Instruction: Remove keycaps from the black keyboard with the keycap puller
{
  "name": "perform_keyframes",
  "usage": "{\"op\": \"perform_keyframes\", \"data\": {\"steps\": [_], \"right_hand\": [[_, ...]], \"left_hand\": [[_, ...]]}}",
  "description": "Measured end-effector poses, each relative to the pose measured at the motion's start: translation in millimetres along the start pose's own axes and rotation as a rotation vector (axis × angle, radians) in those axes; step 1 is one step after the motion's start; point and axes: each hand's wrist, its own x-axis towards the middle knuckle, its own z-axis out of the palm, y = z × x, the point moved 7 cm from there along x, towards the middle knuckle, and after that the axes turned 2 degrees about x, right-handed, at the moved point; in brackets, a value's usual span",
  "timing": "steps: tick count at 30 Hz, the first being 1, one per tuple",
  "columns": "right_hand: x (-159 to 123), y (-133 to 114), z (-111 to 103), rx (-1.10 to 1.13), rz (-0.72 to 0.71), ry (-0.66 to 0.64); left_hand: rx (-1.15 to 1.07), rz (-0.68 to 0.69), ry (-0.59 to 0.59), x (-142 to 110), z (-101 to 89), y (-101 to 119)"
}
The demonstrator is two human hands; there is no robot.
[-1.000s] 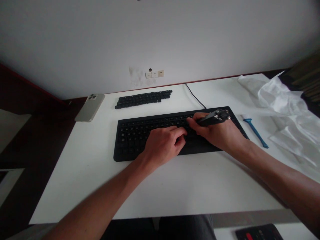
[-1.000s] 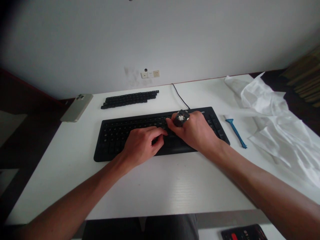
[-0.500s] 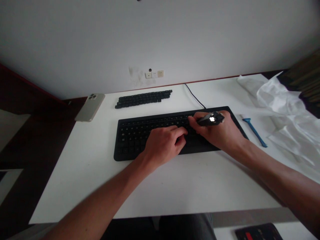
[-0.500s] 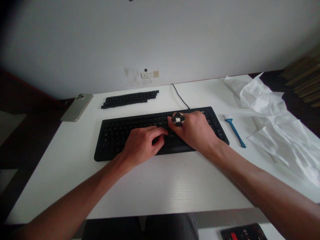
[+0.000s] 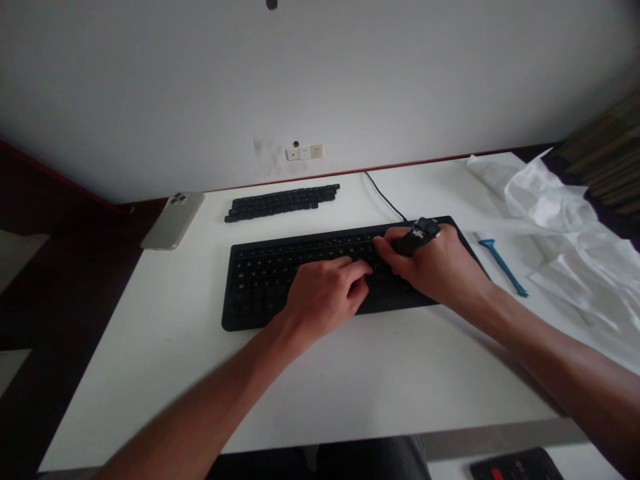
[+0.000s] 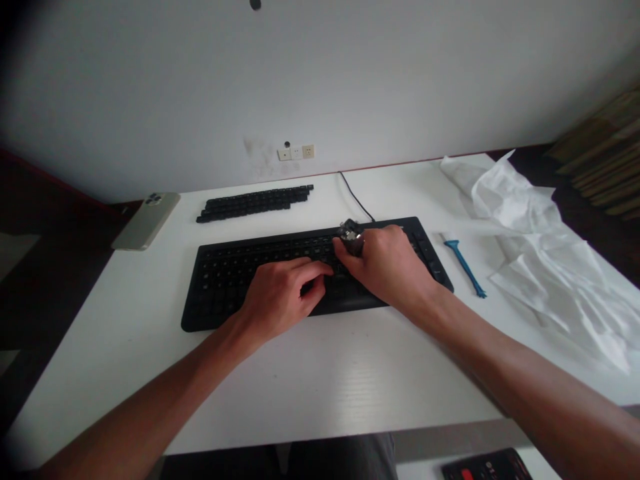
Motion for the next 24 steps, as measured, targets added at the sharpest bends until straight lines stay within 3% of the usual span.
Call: {"op": "perform_keyframes", "data": {"steps": [10, 16, 19, 24], "right_hand": [[-0.7, -3.7, 2.8, -0.052, -0.037, 0.029], [-0.4, 5.3, -2.3, -0.122, 0.049, 0.009], [0.3, 12.6, -4.6, -0.111, 0.036, -0.043], [-0.5, 14.0, -1.2, 0.073, -0.054, -0.233]], "left_hand": [[0.020, 0.022, 0.001, -2.0, 1.5, 0.9], [0.030, 0.026, -0.003, -1.7, 1.1, 1.6], [0.030, 0.024, -0.006, -1.8, 0.9, 1.7], [0.025, 0.020, -0.012, -1.6, 0.8, 1.7]]}}
